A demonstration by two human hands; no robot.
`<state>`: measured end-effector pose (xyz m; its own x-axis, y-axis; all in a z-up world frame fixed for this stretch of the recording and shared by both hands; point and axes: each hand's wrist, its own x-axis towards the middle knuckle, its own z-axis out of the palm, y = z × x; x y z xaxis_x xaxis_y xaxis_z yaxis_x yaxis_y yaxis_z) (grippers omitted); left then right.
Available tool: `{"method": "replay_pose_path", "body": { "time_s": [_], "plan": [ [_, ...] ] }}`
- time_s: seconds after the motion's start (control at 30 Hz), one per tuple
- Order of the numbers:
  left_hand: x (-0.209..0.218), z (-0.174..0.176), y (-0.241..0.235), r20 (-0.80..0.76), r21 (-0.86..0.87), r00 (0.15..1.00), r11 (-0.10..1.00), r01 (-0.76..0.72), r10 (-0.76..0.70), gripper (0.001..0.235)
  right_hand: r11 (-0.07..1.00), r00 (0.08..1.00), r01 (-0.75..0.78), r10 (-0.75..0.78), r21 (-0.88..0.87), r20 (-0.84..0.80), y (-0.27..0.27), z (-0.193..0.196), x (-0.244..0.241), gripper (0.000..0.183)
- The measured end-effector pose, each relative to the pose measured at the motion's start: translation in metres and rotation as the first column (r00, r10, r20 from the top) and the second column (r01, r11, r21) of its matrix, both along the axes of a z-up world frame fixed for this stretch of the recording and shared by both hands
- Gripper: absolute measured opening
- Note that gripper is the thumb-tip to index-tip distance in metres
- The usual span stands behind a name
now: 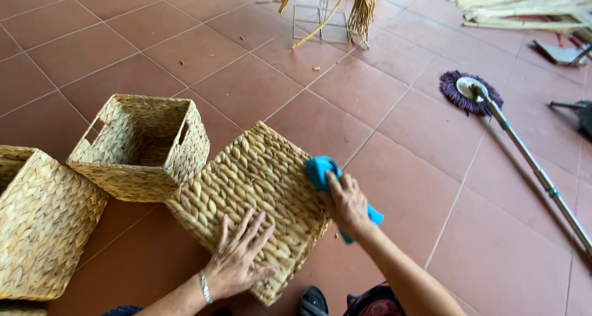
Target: The person wipes the exterior and interior surfaces of several woven baskets using a blue cloth. They rotate each basket to clean all sides and then place it back in a row with the others.
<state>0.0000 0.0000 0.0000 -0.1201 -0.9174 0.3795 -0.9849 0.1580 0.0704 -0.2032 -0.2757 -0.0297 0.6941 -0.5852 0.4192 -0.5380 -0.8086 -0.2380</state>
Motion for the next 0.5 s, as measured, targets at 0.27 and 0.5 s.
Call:
{"method": "replay_pose_path", "body": {
  "time_s": [0.27, 0.5],
  "plan": [
    [0.053, -0.05, -0.003, -0.478, -0.037, 0.856, 0.97, -0.242, 0.195, 0.052, 0.78, 0.782, -0.623, 0.62, -0.061, -0.056, 0.152, 0.041, -0.002, 0.071],
    [0.069, -0.055, -0.008, -0.129, -0.105, 0.941, 0.939, -0.327, 0.313, 0.052, 0.999, 0.982, -0.032, 0.031, 0.001, -0.187, 0.018, 0.068, 0.01, 0.04]
  ]
}}
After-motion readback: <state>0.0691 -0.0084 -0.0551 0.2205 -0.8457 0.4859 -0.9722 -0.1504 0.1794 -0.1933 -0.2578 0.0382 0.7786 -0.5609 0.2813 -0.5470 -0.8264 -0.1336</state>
